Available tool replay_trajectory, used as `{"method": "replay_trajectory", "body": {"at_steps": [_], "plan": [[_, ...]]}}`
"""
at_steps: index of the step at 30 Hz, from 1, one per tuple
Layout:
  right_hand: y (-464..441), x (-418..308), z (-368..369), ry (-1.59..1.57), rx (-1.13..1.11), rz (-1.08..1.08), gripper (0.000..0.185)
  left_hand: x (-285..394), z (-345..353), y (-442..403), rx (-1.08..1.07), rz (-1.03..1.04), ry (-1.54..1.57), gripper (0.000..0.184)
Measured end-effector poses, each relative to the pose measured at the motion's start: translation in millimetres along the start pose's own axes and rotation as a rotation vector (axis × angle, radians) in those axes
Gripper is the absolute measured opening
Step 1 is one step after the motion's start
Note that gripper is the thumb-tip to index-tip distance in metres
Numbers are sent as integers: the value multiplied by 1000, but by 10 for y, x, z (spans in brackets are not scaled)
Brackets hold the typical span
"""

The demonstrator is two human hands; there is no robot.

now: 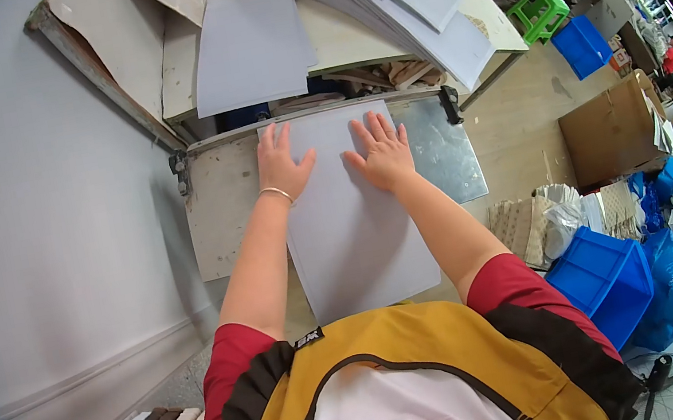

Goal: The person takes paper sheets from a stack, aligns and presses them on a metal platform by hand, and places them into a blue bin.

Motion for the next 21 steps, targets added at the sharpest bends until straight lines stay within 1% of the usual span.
{"method": "replay_trajectory", "body": {"at_steps": [3, 8, 11, 15, 21], "plan": [[-18, -16, -33, 7, -35, 11, 68, 70, -30, 141, -181, 136, -419, 73], [32, -12, 12, -4, -70, 34, 68, 143, -177, 159, -224, 151, -454, 71], [-39, -24, -2, 2, -54, 26, 68, 143, -170, 59, -350, 95, -510, 75], [-27, -6, 22, 6, -59, 33, 68, 95, -130, 90, -274, 160, -513, 76], [0, 7, 21, 9, -53, 23, 68, 111, -151, 133, -181, 153, -506, 76]]}}
Point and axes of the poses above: each hand's wrist, its own y-axis away from the middle knuckle, its own z-axis out of the palm, x = y × z, the point moved 7 cm from there along -y, towards the middle knuckle, and after that the axes turned 13 degrees about x, right-handed, at the moved point
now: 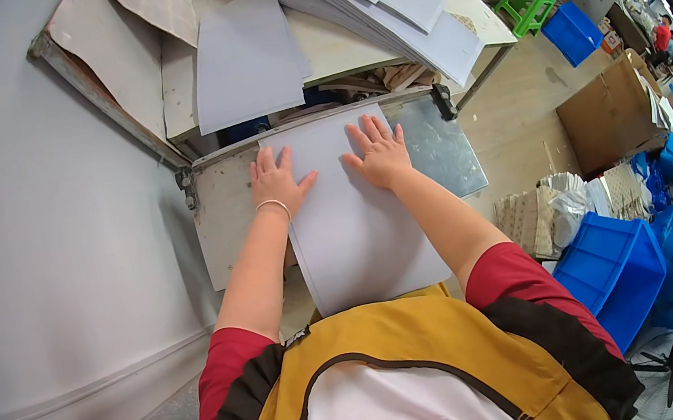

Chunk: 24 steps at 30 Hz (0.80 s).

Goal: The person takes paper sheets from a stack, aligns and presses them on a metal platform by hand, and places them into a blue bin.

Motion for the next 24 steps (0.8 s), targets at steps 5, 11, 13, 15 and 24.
{"method": "replay_trajectory", "body": {"at_steps": [5, 11, 13, 15, 24], "plan": [[-9, -28, -9, -7, 17, -10, 68, -37, -58, 8, 39, -5, 5, 74], [0, -33, -8, -21, 39, -6, 69, -19, -119, 14, 6, -42, 14, 74], [7, -19, -21, -11, 24, 4, 68, -17, -122, -3, 5, -39, 17, 74], [10, -15, -8, -16, 27, 1, 68, -4, -81, 41, -3, -36, 20, 74], [160, -39, 24, -37, 23, 1, 67, 49, -186, 127, -59, -29, -36, 72]]}}
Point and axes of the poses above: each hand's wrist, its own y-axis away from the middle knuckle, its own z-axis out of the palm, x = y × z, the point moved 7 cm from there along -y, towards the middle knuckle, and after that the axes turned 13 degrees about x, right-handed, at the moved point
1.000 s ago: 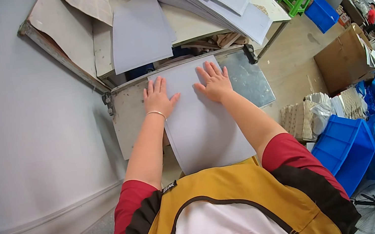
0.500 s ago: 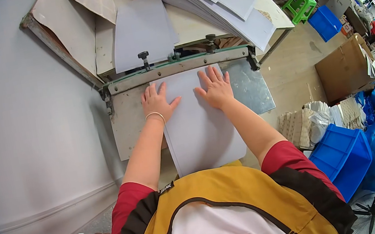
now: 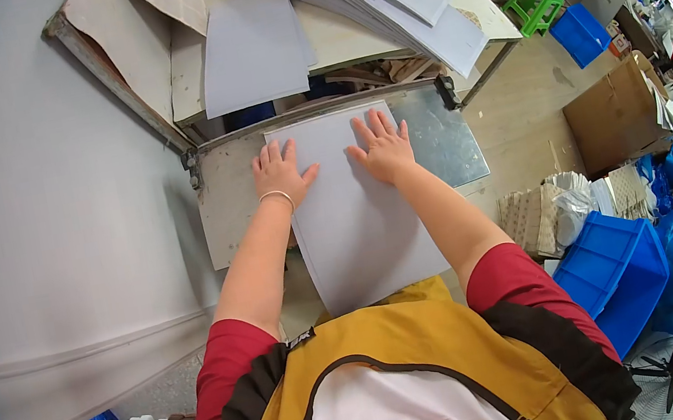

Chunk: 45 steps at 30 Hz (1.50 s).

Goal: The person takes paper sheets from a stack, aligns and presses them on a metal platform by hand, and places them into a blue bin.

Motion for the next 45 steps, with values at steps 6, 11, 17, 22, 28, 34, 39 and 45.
{"method": "replay_trajectory", "body": {"at_steps": [6, 11, 17, 22, 28, 34, 39, 45], "plan": [[316, -181, -103, -6, 27, -78, 66, -35, -94, 112, 135, 85, 44, 78], [261, -612, 7, -60, 27, -144, 66, -79, 216, 178, -87, 33, 16, 86], [-7, -394, 91, -149, 75, -201, 69, -116, 122, 234, -186, 126, -53, 93], [39, 427, -41, -45, 230, 172, 73, -90, 69, 312, -148, 56, -5, 96], [783, 510, -300, -396, 280, 443, 63, -86, 39, 278, -109, -34, -30, 95], [176, 578, -971, -350, 212, 275, 43, -418, 150, 297, 158, -87, 520, 81], [9, -952, -1428, 4, 69, -741, 10, -857, 292, 357, 361, -523, 1469, 69], [1093, -1710, -82, 25, -130, -1454, 8, -366, 9, 332, 297, 86, 412, 58]]}}
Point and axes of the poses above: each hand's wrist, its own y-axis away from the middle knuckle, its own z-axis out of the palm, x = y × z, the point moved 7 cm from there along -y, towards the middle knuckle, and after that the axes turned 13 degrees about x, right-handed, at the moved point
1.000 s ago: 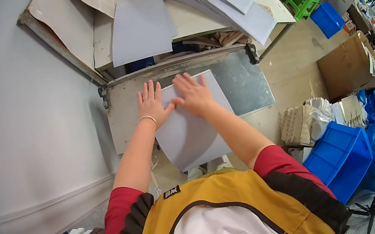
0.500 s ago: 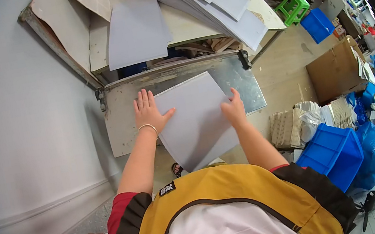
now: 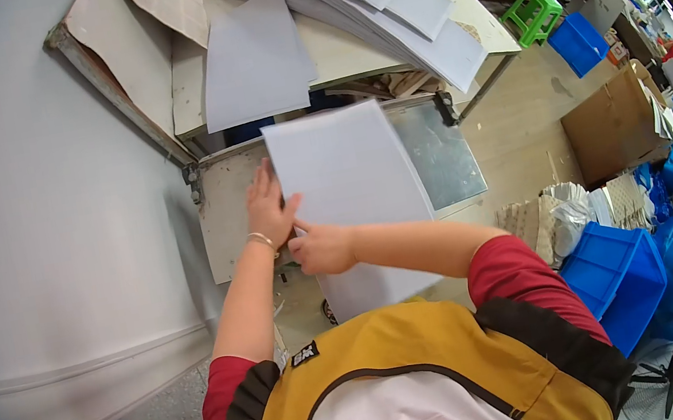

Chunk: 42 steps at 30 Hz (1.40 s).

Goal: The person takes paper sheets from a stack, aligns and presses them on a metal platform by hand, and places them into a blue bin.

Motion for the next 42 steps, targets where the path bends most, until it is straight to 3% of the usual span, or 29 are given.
{"method": "replay_trajectory", "body": {"at_steps": [1, 3, 5, 7, 9, 13, 16, 17, 20, 29, 32, 36, 42], "plan": [[25, 8, -21, -151, 258, 70, 15, 69, -25, -35, 1, -4, -10, 58], [272, 140, -138, -464, 763, 218, 28, 136, 130, -35, -228, 14, -231, 60], [653, 581, -289, -336, 726, 643, 45, 140, 191, 12, -352, 9, -330, 62], [1196, 1067, -271, 19, 680, 1029, 47, 202, 105, -4, -252, 14, -266, 60], [1706, 1340, -6, 19, 368, 1382, 56, 201, 93, -9, -201, 26, -232, 59], [1788, 1270, 187, 53, 279, 1362, 61, 234, 240, 42, -323, 250, -303, 57], [1652, 1353, 184, 12, 264, 1330, 63, 172, 237, -148, -555, -41, -177, 56], [1575, 1415, 168, 0, 261, 1301, 63, 189, 286, -167, -557, -41, -173, 56], [1260, 1591, 159, -11, 251, 1241, 63, 280, 290, -319, -260, 45, -286, 60], [1278, 1631, 172, -65, 300, 1205, 66, 234, 380, -330, -294, 3, -374, 68], [1372, 1588, 160, -69, 264, 1238, 66, 305, 397, -370, -451, -60, -382, 68], [1385, 1578, 204, -29, 223, 1266, 66, 393, 554, -382, -315, 36, -328, 66], [1396, 1599, 181, -18, 225, 1270, 66, 416, 629, -392, -273, 134, -298, 64]]}}
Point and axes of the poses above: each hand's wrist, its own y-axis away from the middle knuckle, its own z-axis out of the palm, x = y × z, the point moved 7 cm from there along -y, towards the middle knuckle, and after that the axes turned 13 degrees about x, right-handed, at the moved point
